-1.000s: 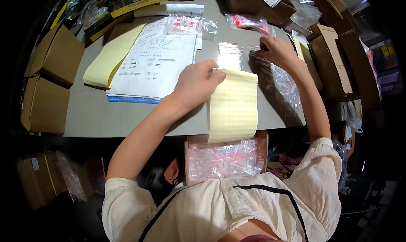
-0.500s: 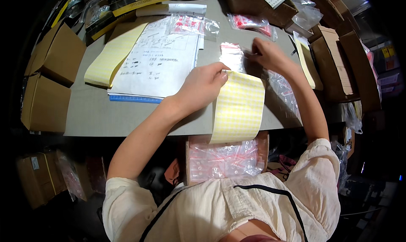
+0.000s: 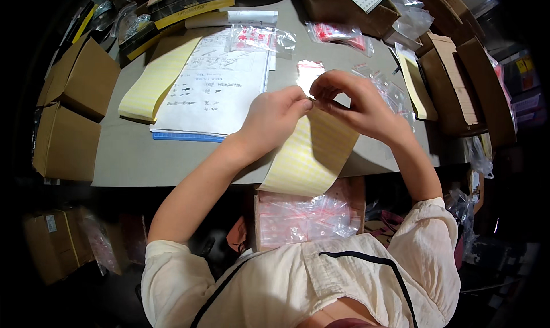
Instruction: The person peels individual labels from a yellow roll and applies them to small clear plastic bags. The person handles the bags one at a time, placing them on the table and smoothing the label onto the surface. The task is performed by hand without the use of additional tools.
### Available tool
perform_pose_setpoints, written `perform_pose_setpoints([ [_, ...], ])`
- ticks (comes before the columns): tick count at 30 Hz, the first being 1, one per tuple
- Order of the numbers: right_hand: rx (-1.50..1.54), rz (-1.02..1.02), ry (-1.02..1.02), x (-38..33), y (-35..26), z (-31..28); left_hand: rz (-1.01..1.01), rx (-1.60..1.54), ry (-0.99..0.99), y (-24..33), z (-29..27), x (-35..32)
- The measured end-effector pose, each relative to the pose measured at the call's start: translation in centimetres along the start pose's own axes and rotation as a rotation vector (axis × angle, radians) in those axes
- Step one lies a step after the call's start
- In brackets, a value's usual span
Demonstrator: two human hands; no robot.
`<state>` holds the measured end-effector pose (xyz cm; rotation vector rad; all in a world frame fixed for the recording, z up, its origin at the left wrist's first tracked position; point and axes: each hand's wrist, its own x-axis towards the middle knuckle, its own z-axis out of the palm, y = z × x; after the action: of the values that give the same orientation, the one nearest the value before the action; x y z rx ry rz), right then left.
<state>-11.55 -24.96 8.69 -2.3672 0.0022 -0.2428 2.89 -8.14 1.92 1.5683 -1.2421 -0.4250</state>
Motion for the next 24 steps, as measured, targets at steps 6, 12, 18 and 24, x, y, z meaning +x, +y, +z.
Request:
perform_pose_setpoints([
  [6,0.205,0.258,-0.148,0.1,0.5,-0.9,-0.023,-0.125,-0.038,0.7,-0.2,-0.3],
  [12,0.535,0.374,-0.152,-0.7,1.1,-1.1,-0.079,-0.154,-0.112,1.4,-0.4,-0.3],
  [18,0.468,0.235,-0.044,-1.4,1.4,-0.4,-0.091,-0.227,-0.111,1.1,-0.2,-0.2],
  [24,-0.157,-0.118,0.181,-2.7,0.7,1.3,-0.002,-0.092,-0.071,0.5,0.0,-0.3],
])
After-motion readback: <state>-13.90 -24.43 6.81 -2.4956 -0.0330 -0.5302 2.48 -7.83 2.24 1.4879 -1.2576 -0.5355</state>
